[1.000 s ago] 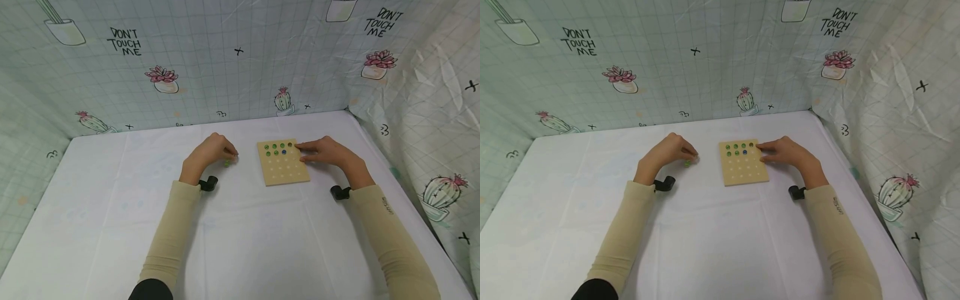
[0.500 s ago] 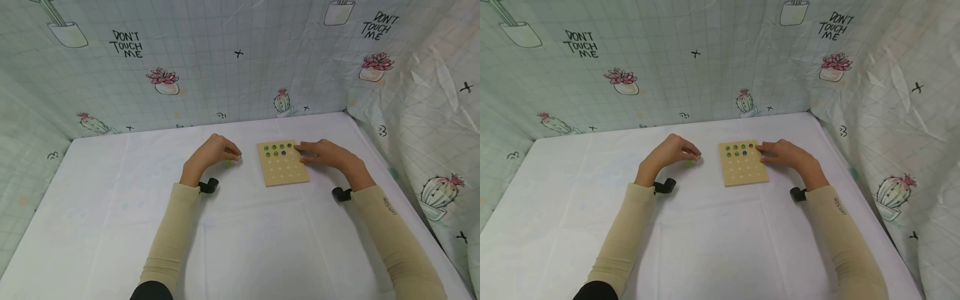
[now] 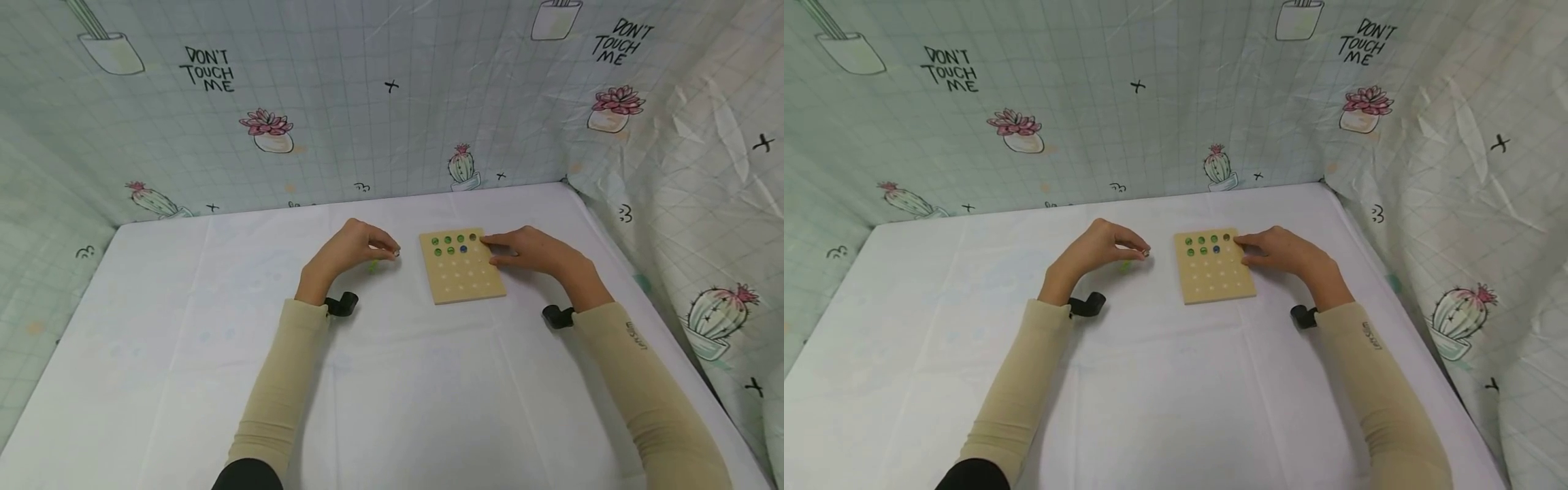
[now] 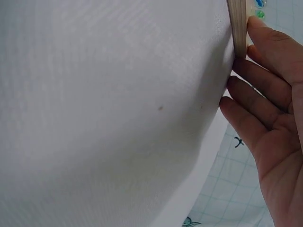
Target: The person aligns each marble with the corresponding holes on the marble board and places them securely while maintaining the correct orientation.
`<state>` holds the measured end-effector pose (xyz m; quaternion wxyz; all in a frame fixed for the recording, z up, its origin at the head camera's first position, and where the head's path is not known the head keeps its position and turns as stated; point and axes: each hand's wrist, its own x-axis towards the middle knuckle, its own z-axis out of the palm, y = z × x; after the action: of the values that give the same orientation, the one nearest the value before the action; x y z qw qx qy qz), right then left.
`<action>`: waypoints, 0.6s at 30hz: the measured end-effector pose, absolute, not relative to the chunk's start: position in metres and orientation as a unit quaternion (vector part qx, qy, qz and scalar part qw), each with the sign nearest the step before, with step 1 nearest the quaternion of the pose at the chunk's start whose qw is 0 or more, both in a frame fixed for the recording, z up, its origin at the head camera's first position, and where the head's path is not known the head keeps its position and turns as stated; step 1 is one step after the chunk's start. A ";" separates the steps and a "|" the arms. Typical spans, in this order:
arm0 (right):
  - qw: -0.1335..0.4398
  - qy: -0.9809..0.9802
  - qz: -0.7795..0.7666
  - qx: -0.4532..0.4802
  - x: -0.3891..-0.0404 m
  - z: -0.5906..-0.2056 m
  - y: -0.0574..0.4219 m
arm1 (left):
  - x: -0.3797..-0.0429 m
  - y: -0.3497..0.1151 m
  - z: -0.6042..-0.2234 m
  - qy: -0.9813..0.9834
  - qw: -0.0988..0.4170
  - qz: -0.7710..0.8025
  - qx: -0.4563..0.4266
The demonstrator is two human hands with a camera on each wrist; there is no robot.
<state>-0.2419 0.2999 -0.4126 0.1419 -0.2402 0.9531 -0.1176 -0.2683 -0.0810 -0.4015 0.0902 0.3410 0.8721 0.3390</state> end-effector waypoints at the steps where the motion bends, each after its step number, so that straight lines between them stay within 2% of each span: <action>1: 0.142 0.953 -0.118 -0.240 -0.242 -0.412 0.300 | -0.268 -0.080 -0.402 0.871 0.088 0.340 0.344; 8: 0.146 0.954 -0.124 -0.231 -0.241 -0.413 0.300 | -0.266 -0.078 -0.400 0.870 0.084 0.344 0.344; 18: 0.110 0.948 -0.137 -0.264 -0.237 -0.415 0.303 | -0.263 -0.071 -0.396 0.866 0.096 0.347 0.348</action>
<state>-0.2372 0.3034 -0.4151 0.1096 -0.2642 0.9484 -0.1368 -0.2633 -0.0705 -0.3959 0.0961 0.3476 0.8657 0.3472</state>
